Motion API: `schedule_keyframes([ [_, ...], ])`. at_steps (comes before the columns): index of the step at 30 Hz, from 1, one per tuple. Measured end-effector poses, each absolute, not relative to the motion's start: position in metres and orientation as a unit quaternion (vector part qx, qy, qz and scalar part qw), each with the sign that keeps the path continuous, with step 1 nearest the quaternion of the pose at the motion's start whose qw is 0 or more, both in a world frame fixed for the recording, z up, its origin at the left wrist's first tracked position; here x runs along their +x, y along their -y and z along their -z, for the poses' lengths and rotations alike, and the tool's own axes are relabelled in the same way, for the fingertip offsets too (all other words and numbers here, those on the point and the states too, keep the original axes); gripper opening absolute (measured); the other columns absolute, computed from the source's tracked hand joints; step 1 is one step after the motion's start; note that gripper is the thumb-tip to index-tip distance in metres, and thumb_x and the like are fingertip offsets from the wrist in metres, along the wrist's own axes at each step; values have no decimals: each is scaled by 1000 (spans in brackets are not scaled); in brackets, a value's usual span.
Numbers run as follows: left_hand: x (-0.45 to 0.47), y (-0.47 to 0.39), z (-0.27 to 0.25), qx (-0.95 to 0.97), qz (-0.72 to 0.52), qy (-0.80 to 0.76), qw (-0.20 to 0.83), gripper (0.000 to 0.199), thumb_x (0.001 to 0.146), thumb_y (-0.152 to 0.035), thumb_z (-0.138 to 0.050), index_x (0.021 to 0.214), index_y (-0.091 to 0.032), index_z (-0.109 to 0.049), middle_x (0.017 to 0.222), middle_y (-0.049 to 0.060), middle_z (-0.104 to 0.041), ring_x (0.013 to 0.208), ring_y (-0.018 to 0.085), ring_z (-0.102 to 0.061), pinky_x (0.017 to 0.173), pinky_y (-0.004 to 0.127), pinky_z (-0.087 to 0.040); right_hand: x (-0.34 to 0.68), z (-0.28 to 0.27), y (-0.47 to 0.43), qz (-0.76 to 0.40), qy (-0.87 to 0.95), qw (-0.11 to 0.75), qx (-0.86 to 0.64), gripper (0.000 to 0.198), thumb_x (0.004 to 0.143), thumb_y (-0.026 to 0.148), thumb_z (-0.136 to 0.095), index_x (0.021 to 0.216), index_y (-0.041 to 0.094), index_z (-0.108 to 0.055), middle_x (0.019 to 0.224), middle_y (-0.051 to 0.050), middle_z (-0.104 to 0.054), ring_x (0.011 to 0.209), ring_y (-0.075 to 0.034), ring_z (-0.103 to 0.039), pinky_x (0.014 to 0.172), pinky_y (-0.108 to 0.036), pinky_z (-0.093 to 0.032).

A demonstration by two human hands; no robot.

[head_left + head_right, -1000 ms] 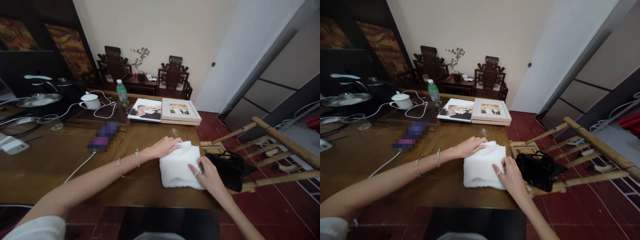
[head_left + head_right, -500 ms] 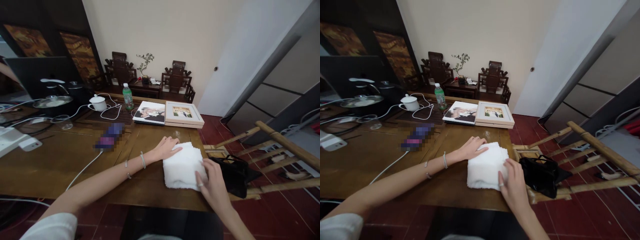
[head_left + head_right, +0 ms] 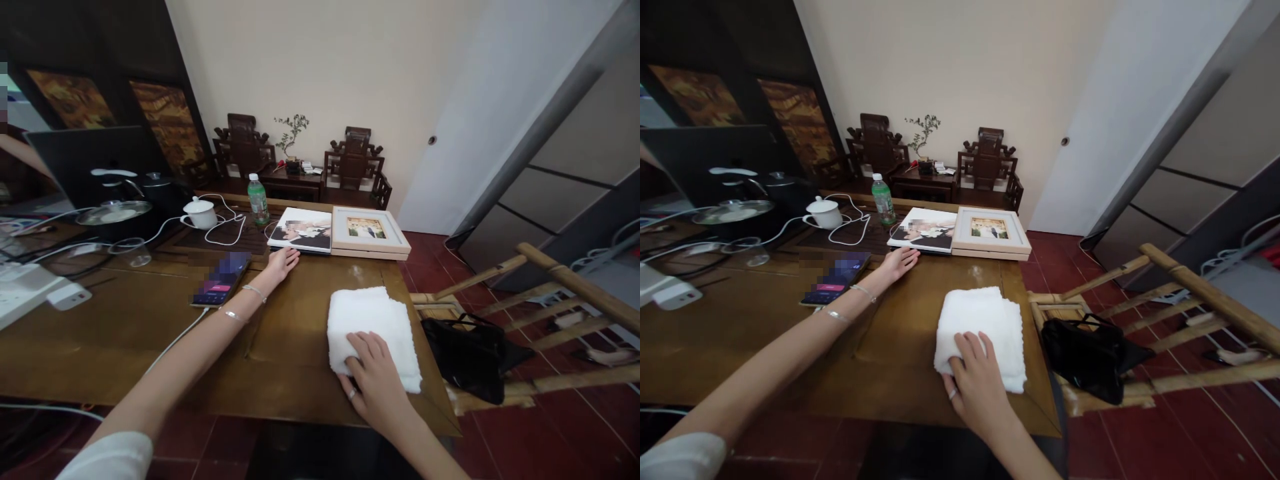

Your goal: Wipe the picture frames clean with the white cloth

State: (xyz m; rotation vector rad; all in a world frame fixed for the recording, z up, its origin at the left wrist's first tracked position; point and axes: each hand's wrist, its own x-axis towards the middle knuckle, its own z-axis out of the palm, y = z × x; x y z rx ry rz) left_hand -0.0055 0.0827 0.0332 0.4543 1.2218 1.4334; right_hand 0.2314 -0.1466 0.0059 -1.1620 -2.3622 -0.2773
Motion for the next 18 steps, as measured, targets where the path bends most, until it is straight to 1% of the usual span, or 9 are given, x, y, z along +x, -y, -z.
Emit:
schedule_keyframes([
  [3, -9, -90, -34, 177, -623, -509, 567, 4, 86, -13, -63, 87, -12, -60, 90, 16, -70, 80, 18, -72, 65, 22, -58, 228, -3, 143, 126, 860, 256, -422, 7, 78, 20, -63, 80, 19, -57, 114, -11, -63, 106, -31, -54, 97, -53, -42],
  [6, -4, -102, -35, 161, -643, -511, 548, 13, 84, -16, -69, 92, -9, -61, 88, 15, -70, 80, 19, -73, 65, 21, -60, 228, -2, 141, 140, 860, 265, -413, 13, 72, 11, -61, 80, 20, -56, 111, -11, -64, 103, -30, -53, 94, -52, -42],
  [9, 6, -118, -33, 140, -667, -521, 514, 29, 79, -18, -75, 101, -9, -58, 96, 14, -69, 83, 21, -73, 66, 24, -61, 231, -2, 139, 149, 860, 275, -404, 24, 65, 1, -55, 80, 19, -56, 108, -11, -63, 100, -29, -53, 91, -49, -44],
  [13, 18, -136, -28, 108, -695, -532, 471, 47, 80, -17, -74, 117, -13, -45, 113, 15, -64, 91, 24, -72, 66, 33, -63, 233, -3, 138, 165, 851, 306, -393, 29, 65, -5, -47, 77, 19, -55, 105, -10, -63, 97, -27, -54, 84, -46, -48],
  [15, 22, -141, -26, 97, -705, -532, 459, 50, 80, -14, -72, 119, -16, -40, 119, 15, -61, 95, 23, -70, 67, 36, -63, 233, -5, 138, 165, 848, 321, -389, 28, 68, -6, -45, 76, 20, -54, 103, -10, -64, 94, -27, -55, 80, -45, -50],
  [18, 23, -144, -28, 95, -720, -518, 452, 50, 82, -8, -66, 119, -21, -35, 126, 12, -58, 99, 20, -69, 70, 37, -63, 234, -8, 139, 162, 844, 347, -376, 28, 72, -6, -43, 74, 20, -52, 100, -9, -64, 90, -25, -56, 76, -44, -51],
])
